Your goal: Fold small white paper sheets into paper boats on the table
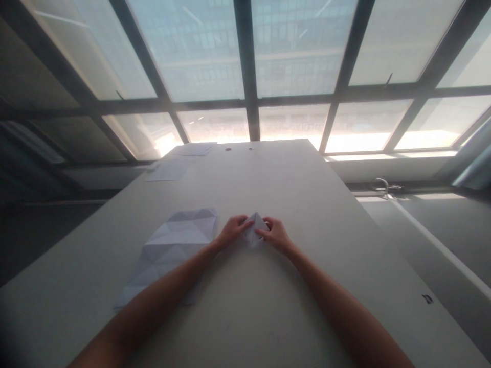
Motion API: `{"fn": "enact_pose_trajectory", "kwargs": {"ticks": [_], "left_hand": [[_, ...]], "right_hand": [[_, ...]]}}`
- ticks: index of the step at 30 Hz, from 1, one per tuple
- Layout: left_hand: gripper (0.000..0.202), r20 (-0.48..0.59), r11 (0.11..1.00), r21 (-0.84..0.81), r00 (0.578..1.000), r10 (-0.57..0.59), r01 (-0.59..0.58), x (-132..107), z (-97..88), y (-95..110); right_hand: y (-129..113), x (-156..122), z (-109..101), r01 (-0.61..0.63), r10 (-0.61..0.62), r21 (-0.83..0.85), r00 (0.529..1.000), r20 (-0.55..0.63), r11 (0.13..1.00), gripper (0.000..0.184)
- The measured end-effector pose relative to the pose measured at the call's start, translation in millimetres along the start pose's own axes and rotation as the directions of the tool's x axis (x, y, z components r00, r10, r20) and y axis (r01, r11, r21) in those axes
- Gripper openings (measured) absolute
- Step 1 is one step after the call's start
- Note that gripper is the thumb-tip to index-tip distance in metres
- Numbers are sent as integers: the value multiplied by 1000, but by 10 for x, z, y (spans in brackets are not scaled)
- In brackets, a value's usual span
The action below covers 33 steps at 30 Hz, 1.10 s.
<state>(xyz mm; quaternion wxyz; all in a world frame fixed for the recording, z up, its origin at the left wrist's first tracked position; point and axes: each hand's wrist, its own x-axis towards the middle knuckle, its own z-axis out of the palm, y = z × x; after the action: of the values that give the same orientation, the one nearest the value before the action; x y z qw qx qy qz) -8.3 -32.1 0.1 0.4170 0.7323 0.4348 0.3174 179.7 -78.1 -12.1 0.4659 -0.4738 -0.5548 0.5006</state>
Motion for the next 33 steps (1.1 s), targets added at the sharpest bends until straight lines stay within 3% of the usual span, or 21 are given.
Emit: {"fn": "enact_pose_trajectory", "kwargs": {"ticks": [9,15,19,29,33], "left_hand": [[53,128,981,-189,992,-12,37,-1,3,30],[53,80,976,-211,996,-36,52,12,5,-9],[52,58,979,-198,998,-34,45,11,2,-2],[51,100,991,-135,995,-4,18,-18,-26,111],[49,132,988,-137,990,-50,68,-32,-17,118]], "right_hand": [[22,0,9,62,-60,10,992,-108,998,32],[43,12,-20,22,-23,41,1000,12,999,57],[45,2,-14,38,-39,32,999,28,999,62],[13,-24,-10,37,-37,-6,999,27,999,41],[-31,-42,2,14,-14,-4,999,41,1000,36]]}}
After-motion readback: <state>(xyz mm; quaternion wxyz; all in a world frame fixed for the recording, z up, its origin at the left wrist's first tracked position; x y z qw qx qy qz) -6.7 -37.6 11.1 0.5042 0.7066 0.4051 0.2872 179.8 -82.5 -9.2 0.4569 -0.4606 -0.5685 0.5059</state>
